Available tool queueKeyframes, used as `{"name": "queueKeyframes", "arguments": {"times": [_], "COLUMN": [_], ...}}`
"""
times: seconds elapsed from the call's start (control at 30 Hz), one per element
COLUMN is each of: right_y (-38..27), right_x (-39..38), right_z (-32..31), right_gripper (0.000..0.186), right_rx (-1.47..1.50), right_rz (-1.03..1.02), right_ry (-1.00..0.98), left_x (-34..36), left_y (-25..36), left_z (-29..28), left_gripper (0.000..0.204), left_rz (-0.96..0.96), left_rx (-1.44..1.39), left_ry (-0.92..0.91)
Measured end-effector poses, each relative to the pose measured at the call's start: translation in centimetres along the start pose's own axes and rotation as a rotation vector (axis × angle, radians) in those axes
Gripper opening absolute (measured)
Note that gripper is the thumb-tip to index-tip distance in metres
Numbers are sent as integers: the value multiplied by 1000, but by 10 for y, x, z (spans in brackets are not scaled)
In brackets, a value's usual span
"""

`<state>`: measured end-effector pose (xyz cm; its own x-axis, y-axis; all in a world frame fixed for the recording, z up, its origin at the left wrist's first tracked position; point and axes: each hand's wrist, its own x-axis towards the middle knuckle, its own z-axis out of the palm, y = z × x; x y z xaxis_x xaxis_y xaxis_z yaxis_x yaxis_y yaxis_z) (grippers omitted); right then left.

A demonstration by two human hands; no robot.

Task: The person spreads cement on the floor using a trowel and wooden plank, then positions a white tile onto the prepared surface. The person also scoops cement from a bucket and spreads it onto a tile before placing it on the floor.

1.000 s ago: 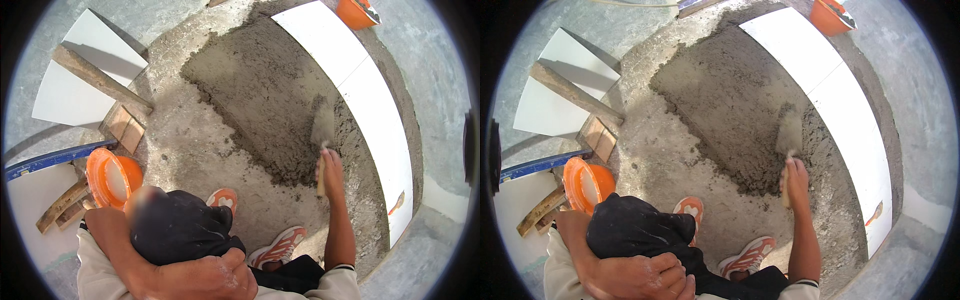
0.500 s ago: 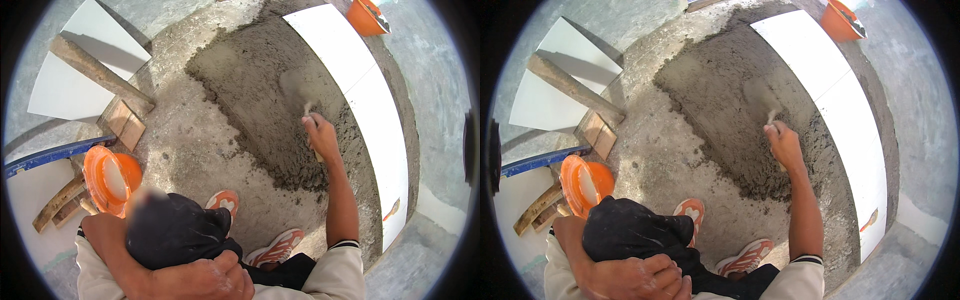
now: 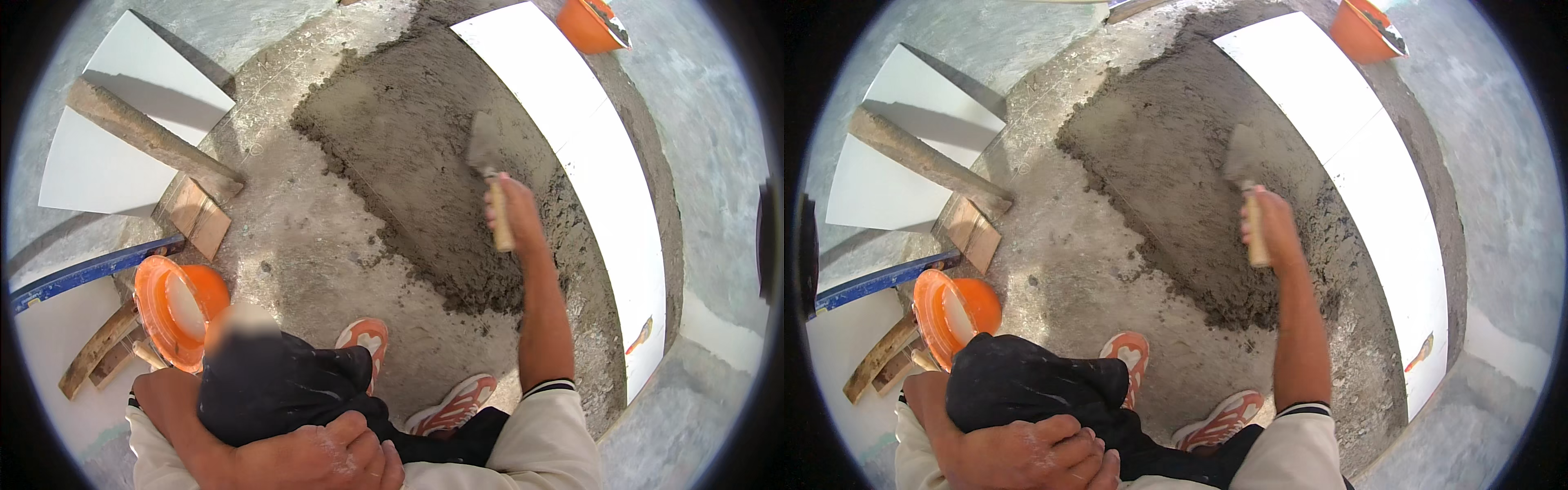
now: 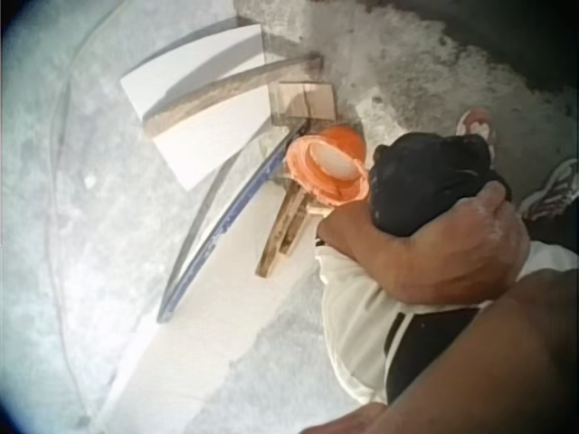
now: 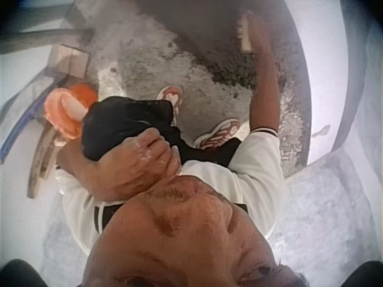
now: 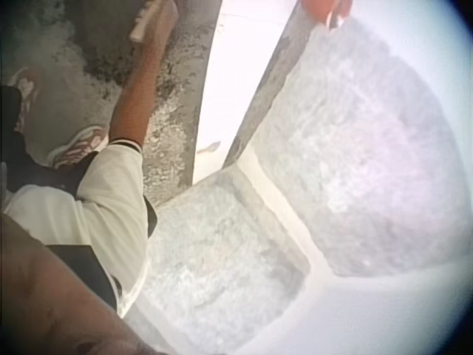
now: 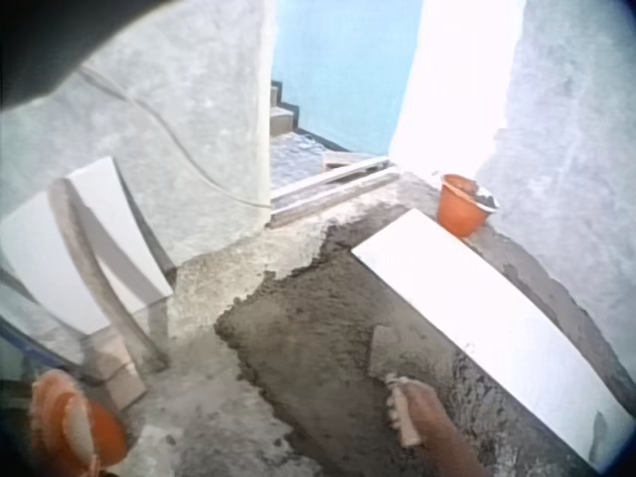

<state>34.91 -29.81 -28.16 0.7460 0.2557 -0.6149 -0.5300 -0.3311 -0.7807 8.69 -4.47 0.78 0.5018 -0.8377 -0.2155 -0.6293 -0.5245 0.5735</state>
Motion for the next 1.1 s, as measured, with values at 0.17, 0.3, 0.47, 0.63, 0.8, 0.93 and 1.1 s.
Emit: {"name": "queueKeyframes", "arguments": {"times": [0.17,0.3,0.47,0.63,0.8,0.93,1.1], "right_y": [14,4,16,56,66,64,72], "right_x": [-21,-25,-38,-104,-110,-110,-121], "right_z": [81,89,-3,-112,-150,-134,-126], "right_gripper": [40,42,40,39,39,40,42], "right_rx": [-118,-406,-317,-170,-276,-208,72], "right_rz": [-13,-51,-19,88,100,150,66], "right_ry": [-164,-137,192,501,453,355,367], "left_x": [3,5,13,24,32,37,25], "left_y": [3,12,24,30,35,31,-73], "left_z": [-2,1,14,11,9,5,19], "left_gripper": [28,29,33,34,35,29,26], "left_rz": [28,-4,-33,28,67,82,383], "left_rx": [55,7,36,60,69,-45,-450], "left_ry": [-37,-1,36,41,0,-21,254]}}
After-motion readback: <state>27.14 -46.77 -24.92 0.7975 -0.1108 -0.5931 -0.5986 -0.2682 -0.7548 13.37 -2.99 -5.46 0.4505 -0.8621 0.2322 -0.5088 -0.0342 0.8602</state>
